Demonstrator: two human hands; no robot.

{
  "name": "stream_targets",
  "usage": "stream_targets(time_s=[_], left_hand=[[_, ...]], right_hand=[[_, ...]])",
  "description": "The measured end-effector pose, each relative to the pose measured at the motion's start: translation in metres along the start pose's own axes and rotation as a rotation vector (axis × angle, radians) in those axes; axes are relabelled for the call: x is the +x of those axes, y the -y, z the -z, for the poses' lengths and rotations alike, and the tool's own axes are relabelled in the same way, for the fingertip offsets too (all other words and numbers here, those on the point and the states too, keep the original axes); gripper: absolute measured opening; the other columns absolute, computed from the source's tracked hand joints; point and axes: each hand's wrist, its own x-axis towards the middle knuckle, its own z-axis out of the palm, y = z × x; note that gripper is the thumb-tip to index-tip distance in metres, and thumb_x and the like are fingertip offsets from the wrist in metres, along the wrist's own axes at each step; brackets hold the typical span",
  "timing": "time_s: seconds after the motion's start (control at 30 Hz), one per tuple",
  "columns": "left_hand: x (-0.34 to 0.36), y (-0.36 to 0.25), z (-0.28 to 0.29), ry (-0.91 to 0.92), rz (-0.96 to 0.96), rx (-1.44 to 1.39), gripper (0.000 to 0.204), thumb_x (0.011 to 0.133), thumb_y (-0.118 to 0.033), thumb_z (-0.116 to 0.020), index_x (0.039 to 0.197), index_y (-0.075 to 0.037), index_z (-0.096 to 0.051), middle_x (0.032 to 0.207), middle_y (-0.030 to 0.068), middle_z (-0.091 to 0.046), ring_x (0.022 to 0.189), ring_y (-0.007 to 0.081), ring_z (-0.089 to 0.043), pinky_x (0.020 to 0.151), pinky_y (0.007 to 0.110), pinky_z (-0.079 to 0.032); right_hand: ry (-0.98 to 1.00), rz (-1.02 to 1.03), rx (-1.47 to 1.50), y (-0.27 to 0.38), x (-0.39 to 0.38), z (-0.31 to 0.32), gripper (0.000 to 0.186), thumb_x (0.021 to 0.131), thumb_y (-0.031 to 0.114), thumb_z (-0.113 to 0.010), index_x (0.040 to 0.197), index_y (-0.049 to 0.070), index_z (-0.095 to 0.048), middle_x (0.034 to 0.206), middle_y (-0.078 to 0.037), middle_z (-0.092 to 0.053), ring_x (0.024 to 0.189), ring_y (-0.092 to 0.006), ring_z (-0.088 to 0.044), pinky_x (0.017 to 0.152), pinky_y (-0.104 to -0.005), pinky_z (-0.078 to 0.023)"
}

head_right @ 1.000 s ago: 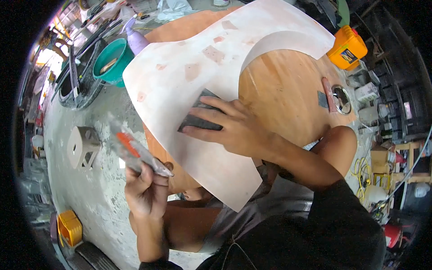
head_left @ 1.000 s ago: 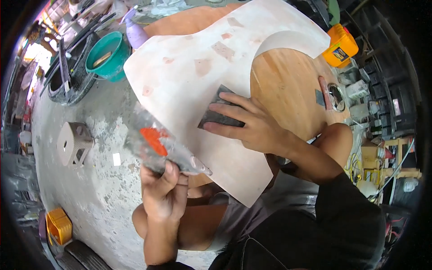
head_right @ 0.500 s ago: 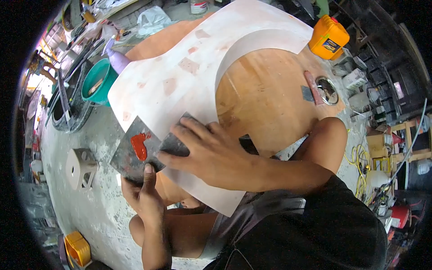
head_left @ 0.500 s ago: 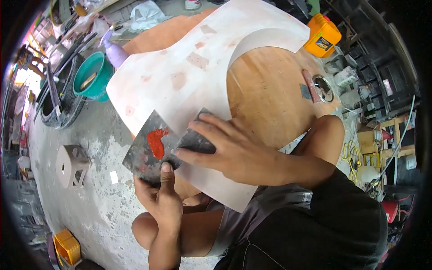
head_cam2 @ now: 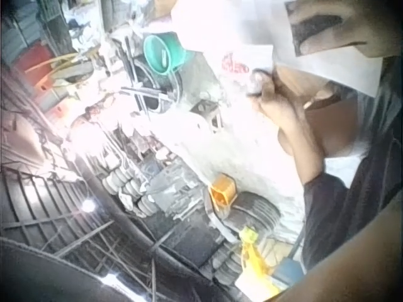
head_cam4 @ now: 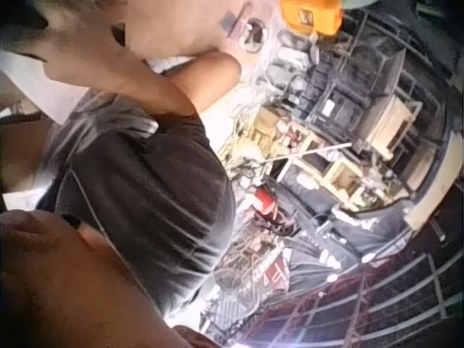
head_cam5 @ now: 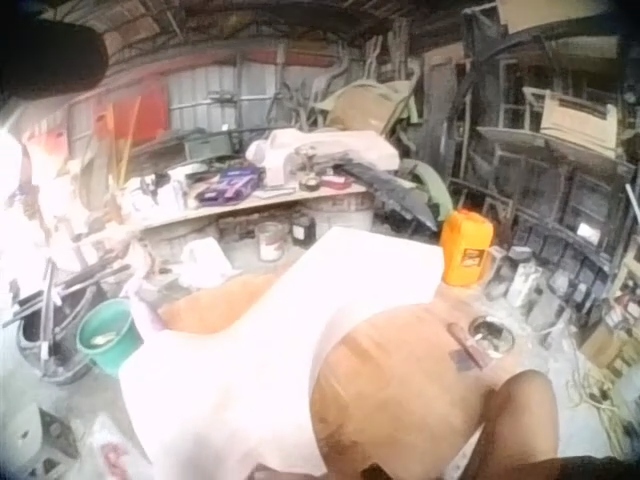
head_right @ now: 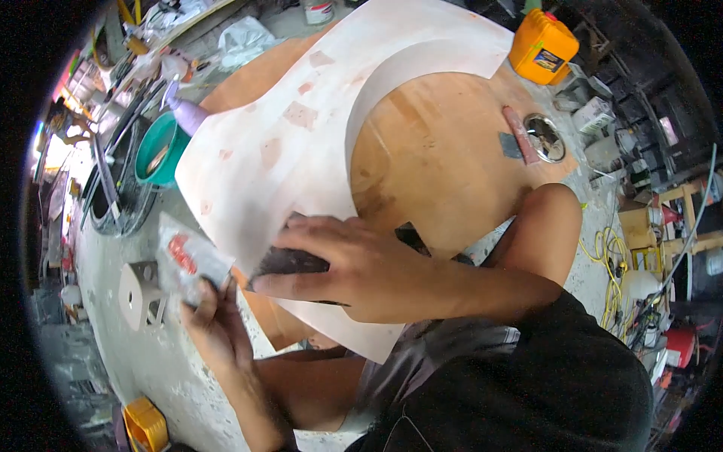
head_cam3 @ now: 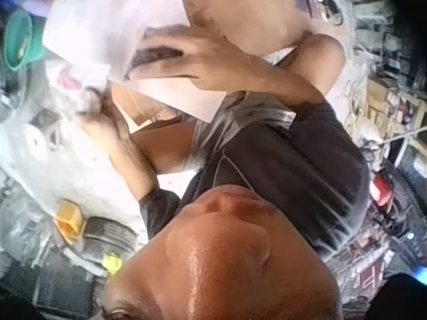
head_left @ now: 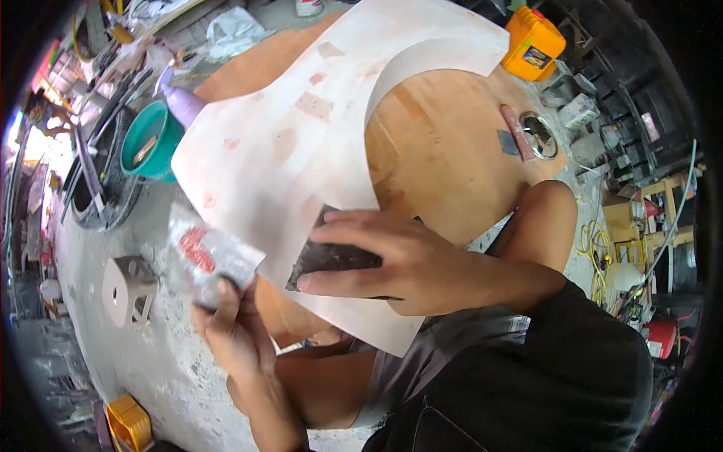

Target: Applying body filler to a car component.

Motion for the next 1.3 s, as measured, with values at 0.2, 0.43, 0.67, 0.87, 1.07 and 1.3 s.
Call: stream_targets(time_s=[0.2, 0.43, 0.67, 0.87, 1.07, 1.3], left_hand=[[-0.006, 0.021, 0.014, 0.146, 0.416, -0.144, 0.031, 0.097, -0.004, -0.058, 0.127, -0.002, -0.048, 0.111, 0.0098, -0.062, 0.094, 0.0186, -0.064, 0.087, 0.034, -0.054], [-0.004, 0.005, -0.001, 0.248, 0.274, -0.434, 0.049, 0.079, 0.001, -0.066, 0.126, -0.002, -0.050, 0.103, 0.0066, -0.064, 0.087, 0.0150, -0.058, 0.089, 0.036, -0.044], [0.019, -0.031, 0.043, 0.504, 0.017, -0.607, 0.043, 0.095, -0.003, -0.056, 0.138, -0.001, -0.047, 0.122, 0.0159, -0.064, 0.103, 0.0242, -0.063, 0.106, 0.051, -0.036], [0.020, -0.015, 0.015, 0.406, -0.014, -0.466, 0.048, 0.095, -0.013, -0.062, 0.141, -0.013, -0.049, 0.136, 0.0082, -0.058, 0.133, 0.0290, -0.046, 0.118, 0.056, -0.022], [0.017, -0.003, 0.002, 0.310, 0.067, -0.547, 0.052, 0.096, -0.011, -0.059, 0.145, -0.009, -0.042, 0.142, 0.0132, -0.052, 0.134, 0.0324, -0.043, 0.118, 0.054, -0.025], [0.049, -0.014, 0.044, 0.125, 0.037, -0.510, 0.029, 0.099, -0.003, -0.053, 0.126, 0.006, -0.053, 0.121, 0.0162, -0.064, 0.111, 0.0206, -0.063, 0.102, 0.035, -0.049]], right_hand=[[-0.251, 0.248, 0.086, 0.000, 0.004, -0.035, 0.053, 0.080, 0.021, -0.073, 0.130, 0.034, -0.061, 0.133, -0.011, -0.050, 0.126, -0.0357, -0.050, 0.100, -0.0468, -0.046], [-0.222, 0.136, -0.243, -0.059, -0.002, -0.038, 0.049, 0.082, 0.007, -0.066, 0.125, 0.032, -0.067, 0.126, -0.012, -0.058, 0.121, -0.0341, -0.057, 0.099, -0.0423, -0.049], [-0.175, 0.038, 0.240, -0.054, 0.006, -0.007, 0.037, 0.093, -0.002, -0.058, 0.130, 0.003, -0.061, 0.135, -0.020, -0.054, 0.121, -0.0302, -0.058, 0.098, -0.0347, -0.048], [-0.447, -0.416, 0.919, -0.001, 0.039, -0.038, 0.047, 0.102, 0.026, -0.056, 0.141, 0.001, -0.048, 0.119, -0.006, -0.065, 0.111, -0.0123, -0.058, 0.097, -0.0294, -0.046], [-0.344, -0.221, 1.207, -0.003, 0.084, -0.082, 0.054, 0.104, 0.025, -0.054, 0.148, 0.001, -0.036, 0.129, -0.006, -0.056, 0.118, -0.0122, -0.050, 0.101, -0.0288, -0.042], [0.113, 0.116, -0.229, -0.085, 0.085, -0.050, 0.095, 0.082, 0.061, -0.068, 0.151, 0.007, -0.034, 0.157, -0.016, -0.031, 0.147, -0.0337, -0.026, 0.118, -0.0521, -0.019]])
